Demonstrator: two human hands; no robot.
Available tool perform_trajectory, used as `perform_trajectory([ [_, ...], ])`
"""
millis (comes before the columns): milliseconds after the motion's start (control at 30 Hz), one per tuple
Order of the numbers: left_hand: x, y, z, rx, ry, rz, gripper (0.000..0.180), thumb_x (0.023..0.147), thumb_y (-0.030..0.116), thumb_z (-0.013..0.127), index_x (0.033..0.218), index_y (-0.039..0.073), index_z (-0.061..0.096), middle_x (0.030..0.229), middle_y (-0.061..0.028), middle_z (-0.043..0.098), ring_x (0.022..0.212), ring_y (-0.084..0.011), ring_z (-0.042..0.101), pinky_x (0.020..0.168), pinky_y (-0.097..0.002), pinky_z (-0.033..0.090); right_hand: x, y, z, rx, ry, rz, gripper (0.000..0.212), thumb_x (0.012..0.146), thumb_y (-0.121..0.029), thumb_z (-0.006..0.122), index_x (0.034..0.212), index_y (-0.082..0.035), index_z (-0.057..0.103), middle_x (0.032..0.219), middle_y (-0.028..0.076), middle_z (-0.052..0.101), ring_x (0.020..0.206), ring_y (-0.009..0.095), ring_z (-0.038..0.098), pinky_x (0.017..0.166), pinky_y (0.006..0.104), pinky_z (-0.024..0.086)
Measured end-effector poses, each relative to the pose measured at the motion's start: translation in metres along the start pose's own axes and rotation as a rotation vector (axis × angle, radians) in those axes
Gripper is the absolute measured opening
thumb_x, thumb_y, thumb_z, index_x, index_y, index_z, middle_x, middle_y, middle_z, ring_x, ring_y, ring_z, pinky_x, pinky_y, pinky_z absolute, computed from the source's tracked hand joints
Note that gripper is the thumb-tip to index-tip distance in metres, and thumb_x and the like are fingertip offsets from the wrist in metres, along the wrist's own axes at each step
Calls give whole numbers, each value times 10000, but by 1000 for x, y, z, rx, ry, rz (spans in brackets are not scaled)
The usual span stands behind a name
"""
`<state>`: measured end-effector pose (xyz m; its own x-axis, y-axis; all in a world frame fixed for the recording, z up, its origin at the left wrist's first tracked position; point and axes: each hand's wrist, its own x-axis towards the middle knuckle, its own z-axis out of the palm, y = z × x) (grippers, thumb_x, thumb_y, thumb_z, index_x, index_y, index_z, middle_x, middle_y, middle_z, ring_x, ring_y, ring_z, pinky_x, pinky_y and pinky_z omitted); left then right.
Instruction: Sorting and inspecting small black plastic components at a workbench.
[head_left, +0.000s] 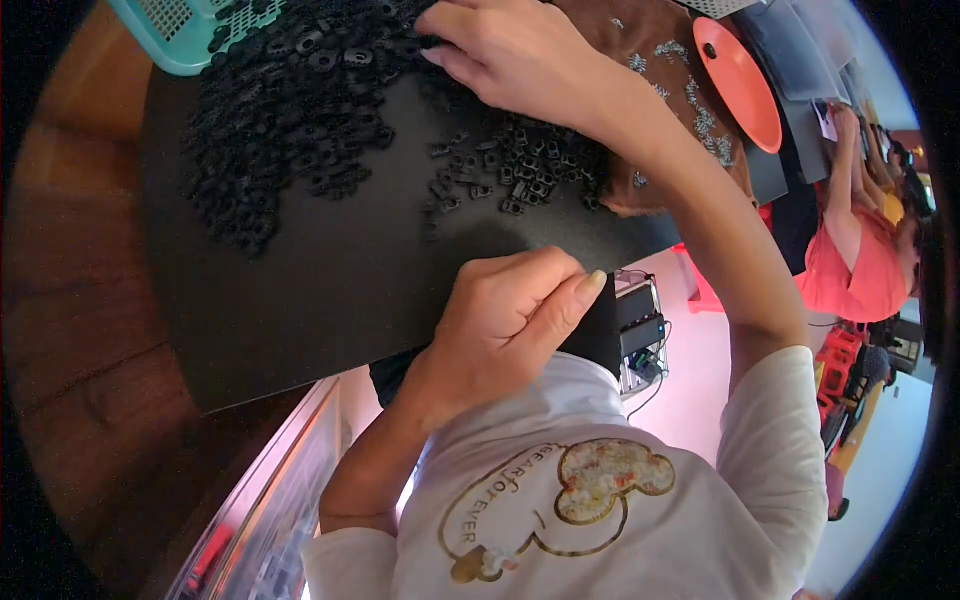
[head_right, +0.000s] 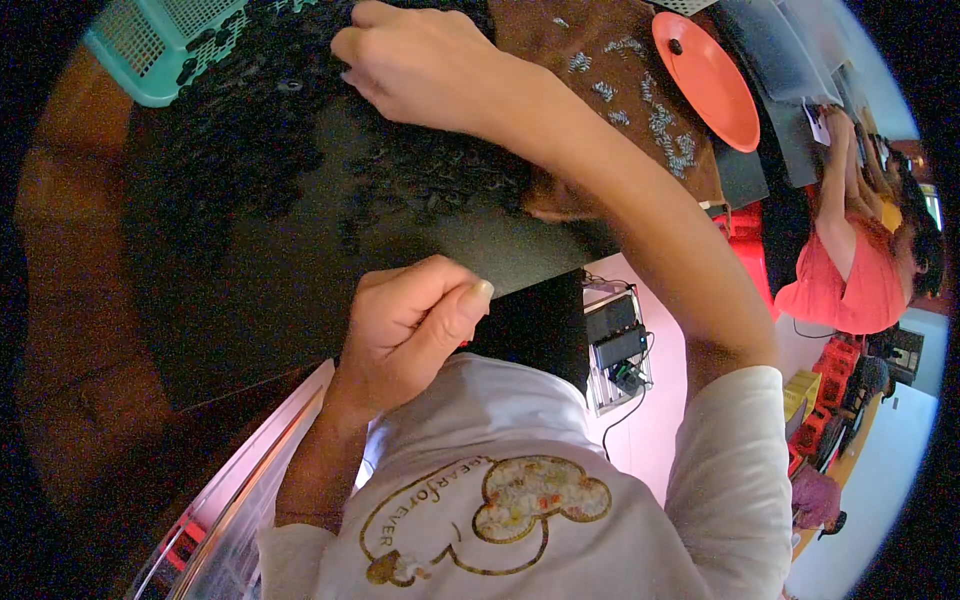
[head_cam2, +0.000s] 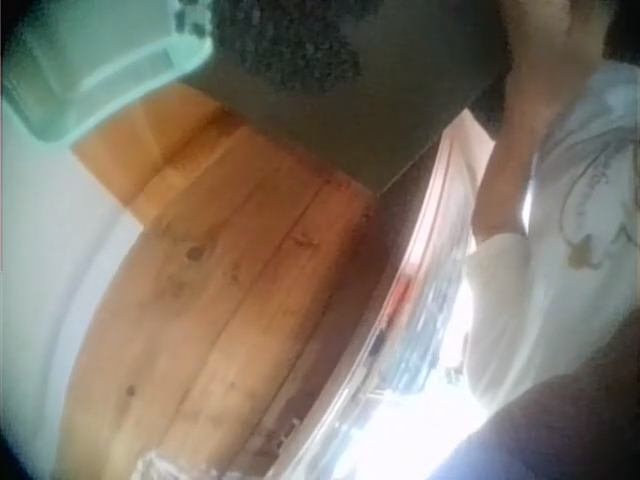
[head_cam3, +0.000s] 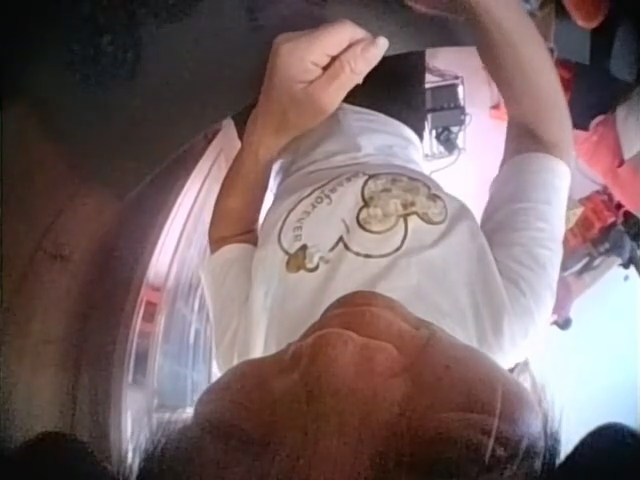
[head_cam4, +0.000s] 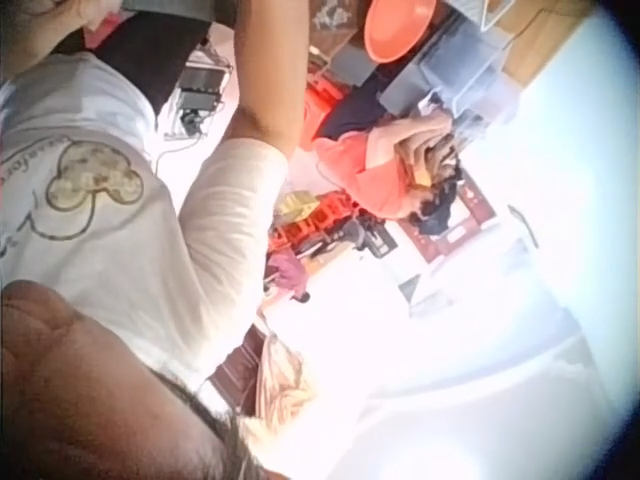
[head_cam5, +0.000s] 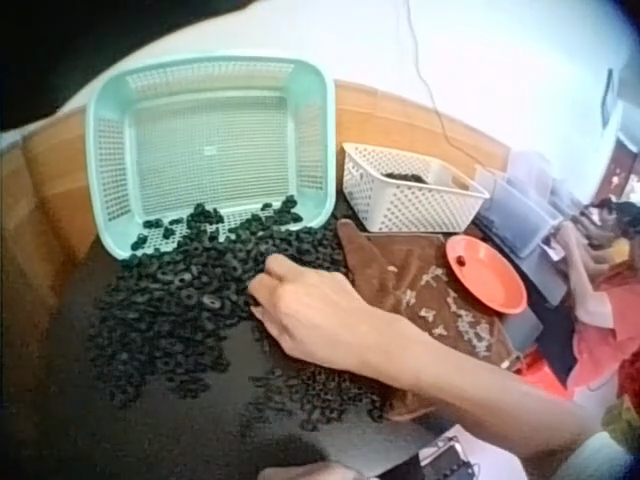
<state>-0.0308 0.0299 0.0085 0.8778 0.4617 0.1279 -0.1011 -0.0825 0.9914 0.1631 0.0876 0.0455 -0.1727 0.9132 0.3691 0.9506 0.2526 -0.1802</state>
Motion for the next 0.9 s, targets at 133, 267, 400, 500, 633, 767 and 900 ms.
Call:
perform_trajectory([
  [133, 0, -2, 2, 16, 15, 50, 189, 919, 142, 619, 801, -3, 600, 619, -59, 555, 551, -132, 536, 529, -290, 429, 16, 11, 17, -114, -17, -78, 209, 891, -173, 598, 854, 31, 569, 832, 139, 592, 712, 298, 629, 587, 398, 501],
  [267, 0, -3, 2, 1, 37, 61, 189, 919, 143, 620, 800, -3, 599, 620, -63, 549, 548, -141, 534, 528, -295, 429, 17, 3, 26, -163, -103, -96, 145, 801, -137, 575, 855, -24, 648, 915, 150, 634, 799, 348, 666, 608, 472, 549],
  [400, 0, -4, 0, 32, 45, 92, 188, 919, 141, 619, 802, -4, 598, 620, -69, 540, 548, -145, 531, 528, -297, 428, 12, 4, 20, -172, -98, -100, 149, 809, -158, 595, 879, -35, 640, 903, 138, 617, 829, 335, 659, 639, 464, 551],
  [500, -1, -4, 1, 24, 50, 91, 189, 919, 142, 617, 803, -6, 595, 619, -71, 539, 551, -143, 531, 527, -296, 428, -5, 10, 0, -64, -52, -73, 165, 828, -192, 630, 925, -59, 615, 878, 127, 572, 871, 330, 625, 720, 454, 534],
  [633, -1, -2, 1, 12, 44, 59, 190, 920, 140, 609, 798, -4, 594, 630, -67, 568, 550, -130, 542, 529, -289, 439, -30, 14, -13, 178, 18, -100, 160, 805, -120, 657, 898, -2, 602, 809, 171, 558, 784, 385, 587, 701, 451, 490],
  [767, -5, -3, 1, -46, 47, 28, 154, 921, 86, 602, 814, -22, 579, 638, -115, 542, 541, -171, 547, 514, -318, 420, -56, -6, -24, 330, 44, -13, 190, 804, -82, 658, 958, 20, 612, 850, 190, 598, 812, 383, 602, 719, 426, 495],
  [900, -7, -2, 2, -107, 107, -53, 147, 938, 105, 586, 856, -17, 592, 639, -72, 566, 559, -111, 542, 527, -281, 433, -74, -17, -31, 469, 63, 41, 184, 798, -72, 664, 946, 24, 613, 829, 173, 606, 787, 370, 606, 696, 413, 491],
])
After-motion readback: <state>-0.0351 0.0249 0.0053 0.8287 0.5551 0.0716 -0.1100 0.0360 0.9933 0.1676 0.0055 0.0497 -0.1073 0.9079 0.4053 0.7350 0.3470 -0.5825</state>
